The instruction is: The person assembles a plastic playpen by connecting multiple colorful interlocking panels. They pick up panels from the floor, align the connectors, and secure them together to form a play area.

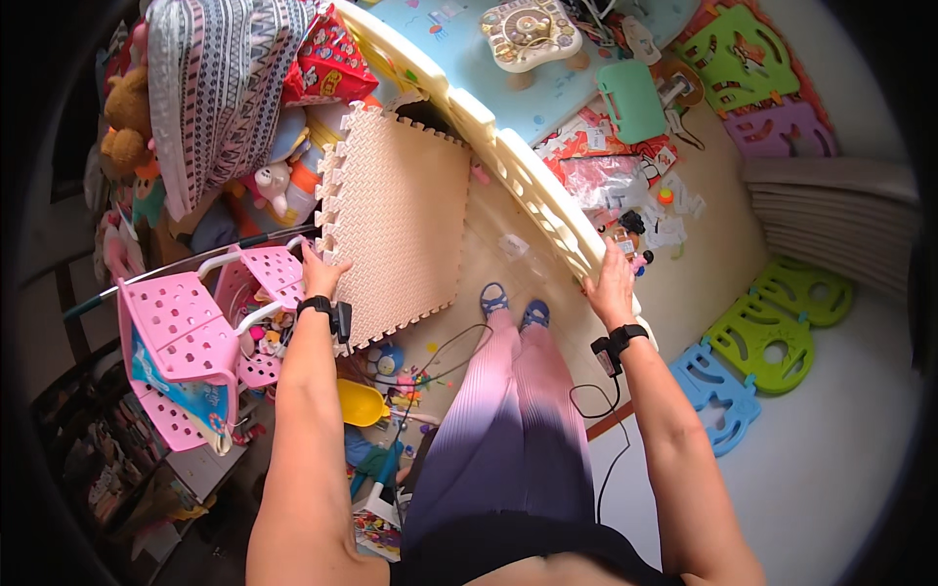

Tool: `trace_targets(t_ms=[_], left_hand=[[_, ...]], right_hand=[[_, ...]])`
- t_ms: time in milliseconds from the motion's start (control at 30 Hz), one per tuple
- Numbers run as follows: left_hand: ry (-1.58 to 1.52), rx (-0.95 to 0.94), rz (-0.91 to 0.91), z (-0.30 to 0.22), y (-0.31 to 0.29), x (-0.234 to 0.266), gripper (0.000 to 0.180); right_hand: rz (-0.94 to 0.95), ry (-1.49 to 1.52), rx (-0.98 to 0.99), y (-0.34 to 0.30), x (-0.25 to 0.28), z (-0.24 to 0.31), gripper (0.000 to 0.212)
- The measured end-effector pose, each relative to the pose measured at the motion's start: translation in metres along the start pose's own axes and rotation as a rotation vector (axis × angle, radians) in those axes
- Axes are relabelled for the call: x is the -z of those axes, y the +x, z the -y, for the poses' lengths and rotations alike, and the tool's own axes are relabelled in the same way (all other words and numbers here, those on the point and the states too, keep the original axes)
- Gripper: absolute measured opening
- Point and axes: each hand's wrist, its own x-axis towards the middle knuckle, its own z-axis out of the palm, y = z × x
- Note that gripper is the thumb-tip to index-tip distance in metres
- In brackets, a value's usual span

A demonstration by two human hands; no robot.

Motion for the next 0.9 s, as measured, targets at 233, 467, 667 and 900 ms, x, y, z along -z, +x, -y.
trace_targets(t_ms=[233,467,667,900], left_hand=[[0.085,-0.039,-0.072,-0.013,-0.032,-0.046,0.064],[0.058,-0.016,-0.052,-0.014,-0.128,-0.004,0.049],[-0.082,0.149,-0.193,0.062,-0.222,0.016,0.043],[-0.107,0.293,-0.086,0.118,-0.199,-0.03,0.065]], right_hand=[[0.187,-0.194,-0.151,0.042,0.005,-0.016,0.06],[0.363,-0.099,-0.149,0.049,0.006,-0.035,0.055],[0.414,-0.152,-0.179,0.023,-0.002,-0.03,0.064],[0.416,-0.148,-0.158,0.024,0.0,-0.029,0.055]])
